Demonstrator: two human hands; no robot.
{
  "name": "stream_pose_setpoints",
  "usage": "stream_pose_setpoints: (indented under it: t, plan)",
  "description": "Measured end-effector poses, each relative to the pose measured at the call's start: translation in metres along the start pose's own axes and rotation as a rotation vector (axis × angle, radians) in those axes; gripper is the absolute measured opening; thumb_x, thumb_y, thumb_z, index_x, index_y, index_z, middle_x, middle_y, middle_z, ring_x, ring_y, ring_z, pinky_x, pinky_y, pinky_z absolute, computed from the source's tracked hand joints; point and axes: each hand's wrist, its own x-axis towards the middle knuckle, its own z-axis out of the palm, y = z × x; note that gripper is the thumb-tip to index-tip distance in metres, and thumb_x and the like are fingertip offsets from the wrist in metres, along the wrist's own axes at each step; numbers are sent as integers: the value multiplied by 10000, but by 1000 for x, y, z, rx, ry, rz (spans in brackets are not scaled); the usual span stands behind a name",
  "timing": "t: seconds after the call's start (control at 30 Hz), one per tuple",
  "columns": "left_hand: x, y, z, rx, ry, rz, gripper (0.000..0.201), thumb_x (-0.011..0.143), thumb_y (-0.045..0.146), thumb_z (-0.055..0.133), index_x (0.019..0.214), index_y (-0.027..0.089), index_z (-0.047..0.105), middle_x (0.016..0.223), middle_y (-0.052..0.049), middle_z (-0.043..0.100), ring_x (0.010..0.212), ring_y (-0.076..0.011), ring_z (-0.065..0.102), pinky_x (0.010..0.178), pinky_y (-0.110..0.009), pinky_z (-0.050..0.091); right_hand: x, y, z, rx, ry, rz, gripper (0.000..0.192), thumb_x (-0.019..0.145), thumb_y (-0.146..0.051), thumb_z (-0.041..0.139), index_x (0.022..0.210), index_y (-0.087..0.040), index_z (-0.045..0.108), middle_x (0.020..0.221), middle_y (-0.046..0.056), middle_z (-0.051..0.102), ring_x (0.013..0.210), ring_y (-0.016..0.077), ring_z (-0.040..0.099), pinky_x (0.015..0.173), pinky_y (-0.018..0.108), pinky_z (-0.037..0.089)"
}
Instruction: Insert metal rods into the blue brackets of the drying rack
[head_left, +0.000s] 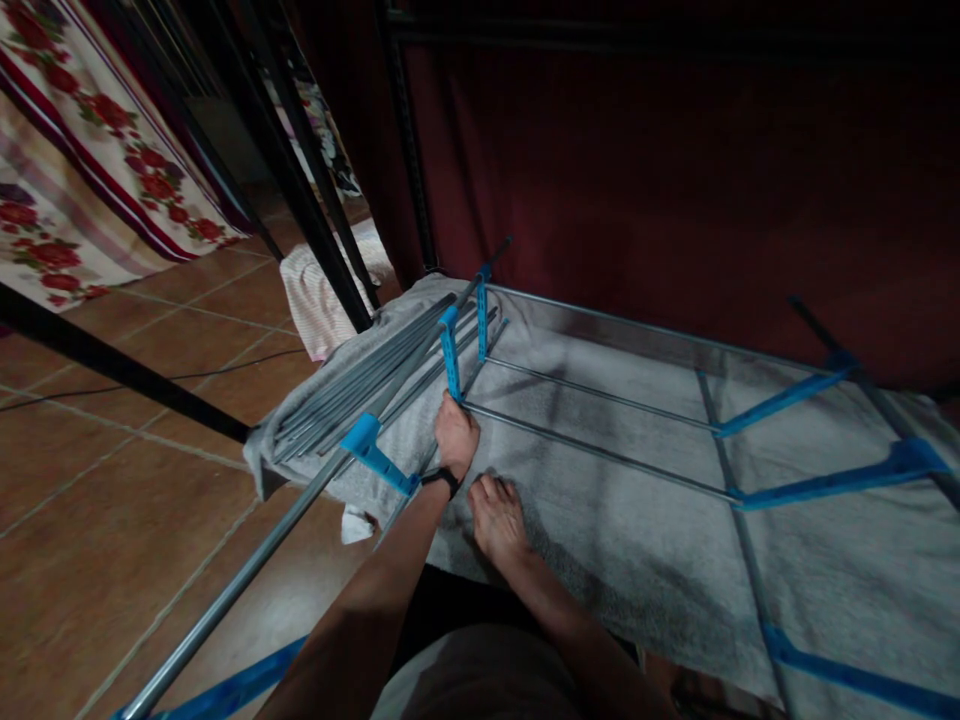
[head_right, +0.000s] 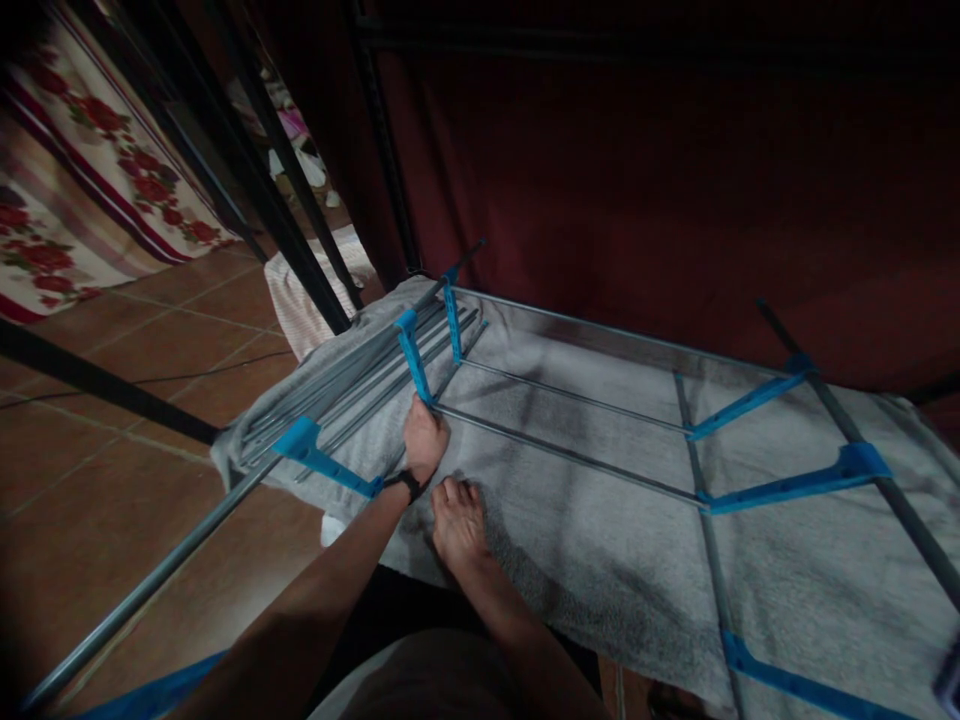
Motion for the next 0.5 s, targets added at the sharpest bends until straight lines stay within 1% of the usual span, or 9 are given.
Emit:
stream_pose_setpoints:
  t: [0.13, 0.17, 0.23, 0.3, 0.37, 0.47, 0.5]
  plan:
    - [-1, 1, 0, -42, 18, 30, 728, 860, 85, 456, 1539, -20, 216, 1482, -350, 455, 1369, -395, 480, 1131, -518, 394, -6, 10, -8, 157, 26, 30, 201, 986, -147, 442, 910, -230, 609, 960, 49, 675, 955, 200, 629, 899, 324, 471]
    - [-1, 1, 0, -49, 19, 30, 733, 859, 83, 460, 1541, -20, 213, 1494, -348, 444, 1379, -391, 472, 1141, -514, 389, -10, 14, -10, 201, 47, 45, 199, 986, -151, 438, 902, -232, 599, 948, 47, 677, 954, 195, 635, 892, 312, 478]
    - [-1, 1, 0, -55, 21, 27, 725, 859, 82, 458, 1541, -6, 228, 1479, -327, 469, 1369, -371, 489, 1146, -493, 394, -25, 25, -18, 283, 89, 83, 199, 987, -164, 417, 901, -237, 580, 925, 44, 678, 933, 187, 651, 875, 300, 493]
    - [-1, 0, 0, -51, 32, 35, 715, 857, 88, 458, 1537, 16, 250, 1454, -298, 502, 1352, -352, 511, 1142, -476, 406, -46, 39, -27, 357, 115, 133, 200, 1001, -213, 391, 904, -244, 564, 895, 35, 673, 879, 178, 665, 840, 294, 511]
    - [-2, -1, 0, -46, 45, 51, 722, 845, 102, 470, 1533, 31, 261, 1418, -276, 535, 1323, -348, 535, 1121, -479, 429, -74, 58, -37, 407, 141, 205, 221, 1017, -310, 376, 895, -255, 552, 863, 24, 666, 827, 177, 671, 802, 299, 530]
    - [-1, -4, -1, -41, 57, 53, 718, 833, 135, 481, 1517, 45, 282, 1260, -237, 624, 1202, -347, 608, 1037, -487, 490, -126, 91, -50, 403, 189, 354, 300, 998, -443, 380, 832, -275, 566, 780, 15, 656, 722, 191, 666, 698, 311, 556]
    - [-1, -4, -1, -37, 60, 49, 707, 831, 143, 478, 1508, 49, 296, 1207, -222, 642, 1160, -346, 626, 1010, -485, 505, -145, 102, -52, 398, 203, 394, 312, 989, -461, 377, 848, -284, 591, 777, 20, 668, 716, 199, 674, 693, 323, 567]
